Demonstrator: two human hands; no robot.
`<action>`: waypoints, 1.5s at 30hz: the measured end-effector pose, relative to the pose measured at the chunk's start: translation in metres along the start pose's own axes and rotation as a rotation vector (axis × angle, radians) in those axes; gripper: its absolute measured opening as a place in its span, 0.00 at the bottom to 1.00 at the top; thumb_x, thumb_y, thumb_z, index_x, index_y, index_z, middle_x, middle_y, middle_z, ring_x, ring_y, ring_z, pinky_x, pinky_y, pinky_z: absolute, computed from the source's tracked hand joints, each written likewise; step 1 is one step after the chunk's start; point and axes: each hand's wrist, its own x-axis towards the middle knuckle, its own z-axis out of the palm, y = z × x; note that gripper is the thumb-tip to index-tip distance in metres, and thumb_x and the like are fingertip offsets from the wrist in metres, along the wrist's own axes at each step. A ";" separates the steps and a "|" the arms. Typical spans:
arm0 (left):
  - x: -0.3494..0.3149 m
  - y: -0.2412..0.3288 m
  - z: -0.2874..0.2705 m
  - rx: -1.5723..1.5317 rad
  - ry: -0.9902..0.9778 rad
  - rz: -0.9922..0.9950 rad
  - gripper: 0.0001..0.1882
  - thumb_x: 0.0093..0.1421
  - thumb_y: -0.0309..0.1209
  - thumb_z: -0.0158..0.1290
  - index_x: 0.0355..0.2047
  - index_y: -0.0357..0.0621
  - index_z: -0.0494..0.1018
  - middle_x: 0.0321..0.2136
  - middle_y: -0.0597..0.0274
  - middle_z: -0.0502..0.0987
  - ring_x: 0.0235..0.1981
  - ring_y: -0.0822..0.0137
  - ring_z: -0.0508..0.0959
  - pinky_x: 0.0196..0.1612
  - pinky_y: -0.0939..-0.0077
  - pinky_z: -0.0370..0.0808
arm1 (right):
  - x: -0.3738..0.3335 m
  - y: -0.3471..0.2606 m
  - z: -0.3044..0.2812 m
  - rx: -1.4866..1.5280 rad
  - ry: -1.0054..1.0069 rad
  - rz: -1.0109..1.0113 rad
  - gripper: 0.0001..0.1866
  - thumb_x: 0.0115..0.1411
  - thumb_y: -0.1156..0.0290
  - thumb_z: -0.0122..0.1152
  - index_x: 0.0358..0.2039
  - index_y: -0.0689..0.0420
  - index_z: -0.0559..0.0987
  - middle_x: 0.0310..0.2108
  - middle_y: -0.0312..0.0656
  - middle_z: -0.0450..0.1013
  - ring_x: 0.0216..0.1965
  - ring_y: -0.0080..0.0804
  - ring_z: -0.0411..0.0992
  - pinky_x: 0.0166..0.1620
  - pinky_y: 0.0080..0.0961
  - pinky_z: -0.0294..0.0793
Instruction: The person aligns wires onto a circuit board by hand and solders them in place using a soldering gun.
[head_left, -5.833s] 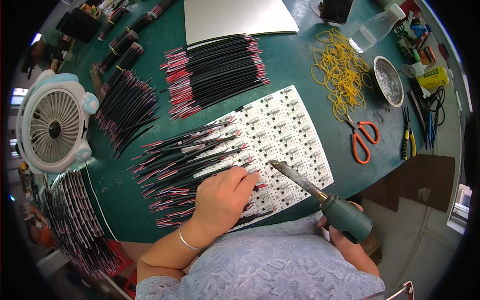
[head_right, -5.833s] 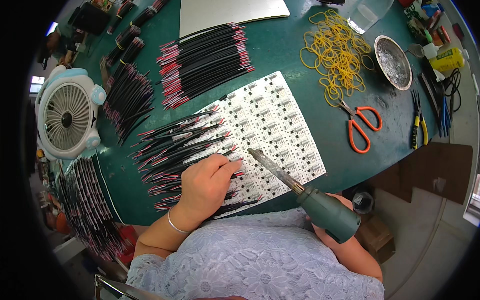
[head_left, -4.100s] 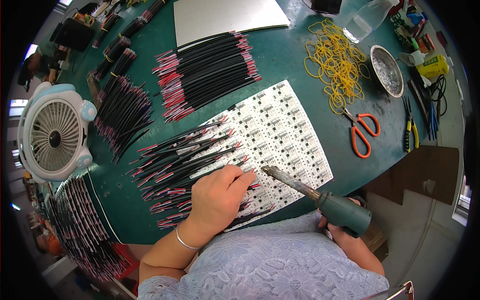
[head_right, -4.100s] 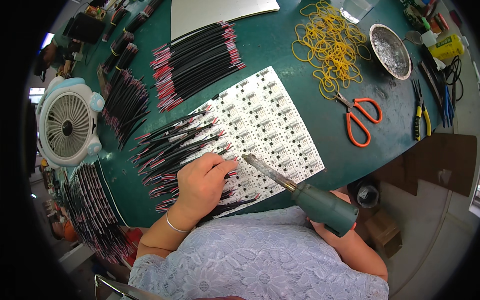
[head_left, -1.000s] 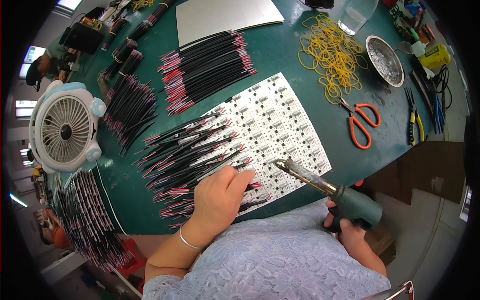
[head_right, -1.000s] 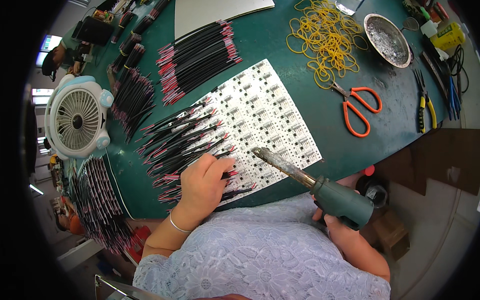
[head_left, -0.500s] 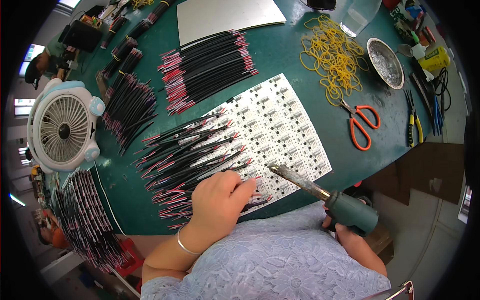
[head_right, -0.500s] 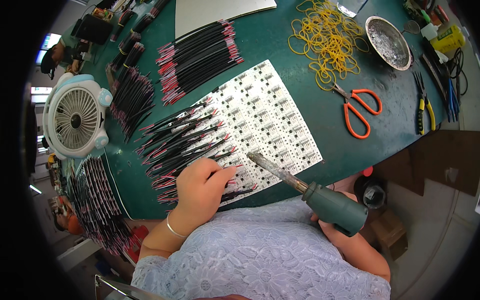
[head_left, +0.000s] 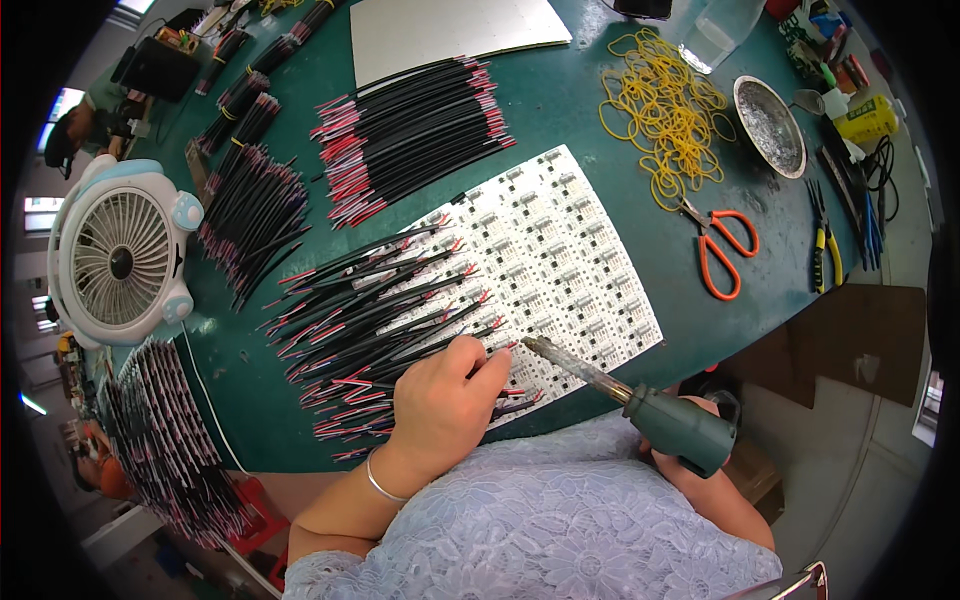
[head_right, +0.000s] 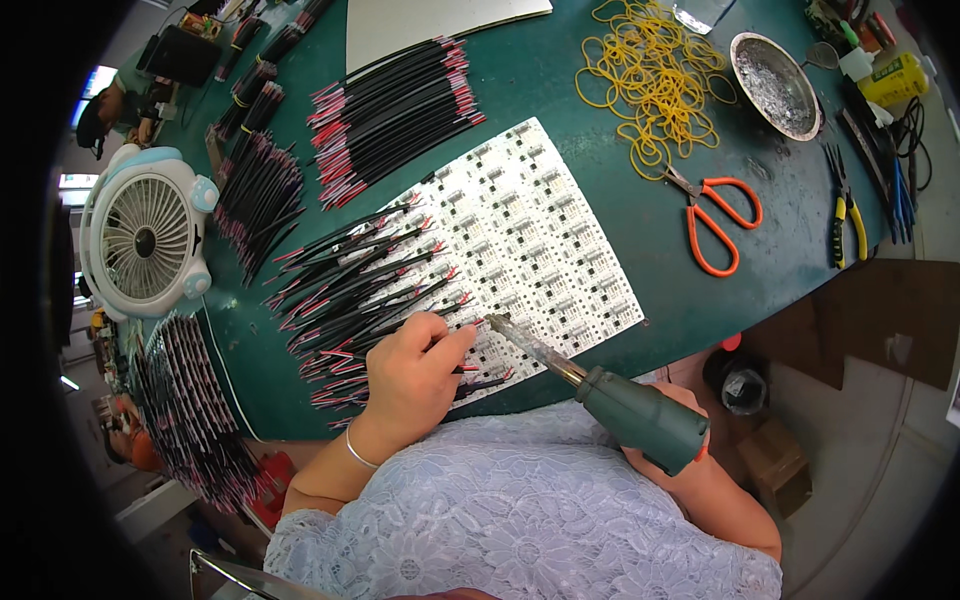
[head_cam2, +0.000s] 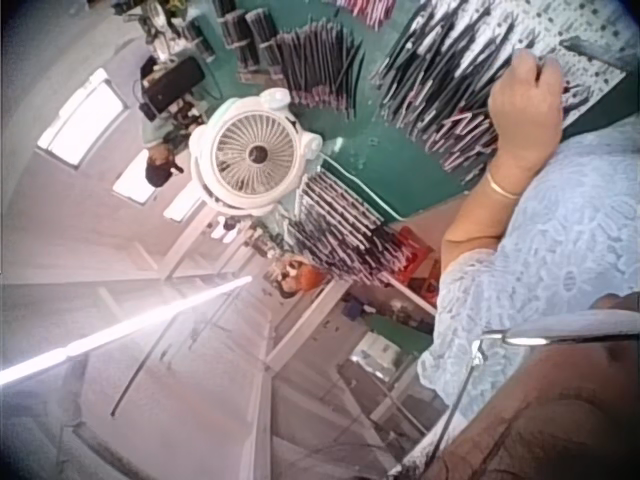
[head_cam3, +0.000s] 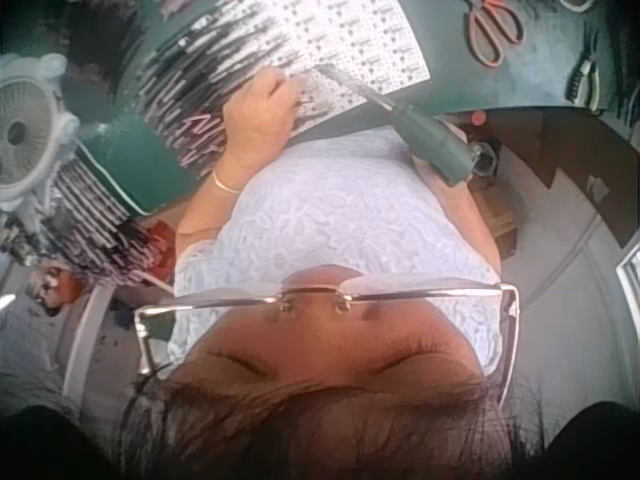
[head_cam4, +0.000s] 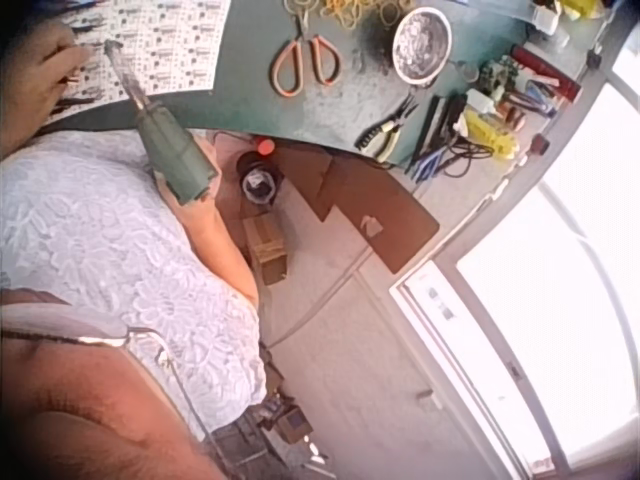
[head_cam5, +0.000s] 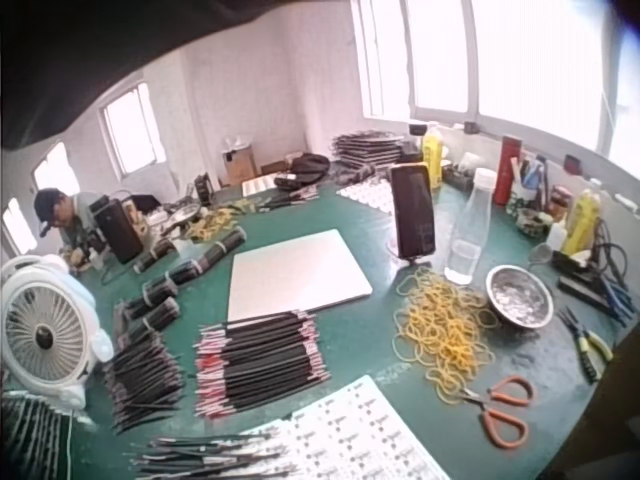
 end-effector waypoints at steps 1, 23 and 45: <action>0.000 0.000 0.000 -0.004 0.002 -0.001 0.18 0.38 0.19 0.60 0.34 0.46 0.78 0.25 0.64 0.68 0.21 0.64 0.73 0.21 0.71 0.69 | 0.001 -0.001 0.000 -0.016 -0.005 -0.020 0.12 0.45 0.79 0.63 0.34 0.61 0.79 0.33 0.46 0.76 0.33 0.43 0.75 0.37 0.32 0.75; 0.003 0.001 -0.003 -0.022 -0.029 -0.014 0.18 0.38 0.18 0.59 0.33 0.46 0.78 0.25 0.63 0.68 0.21 0.63 0.73 0.21 0.70 0.70 | 0.002 -0.006 0.003 0.011 0.051 -0.008 0.18 0.59 0.59 0.59 0.38 0.64 0.75 0.23 0.39 0.74 0.22 0.26 0.73 0.29 0.23 0.72; 0.002 -0.005 0.001 -0.066 0.044 0.048 0.10 0.49 0.25 0.56 0.34 0.46 0.77 0.25 0.63 0.66 0.20 0.65 0.71 0.21 0.71 0.69 | 0.007 -0.012 -0.004 -0.361 -0.038 -0.219 0.12 0.43 0.75 0.65 0.32 0.58 0.81 0.30 0.43 0.76 0.28 0.41 0.74 0.33 0.31 0.73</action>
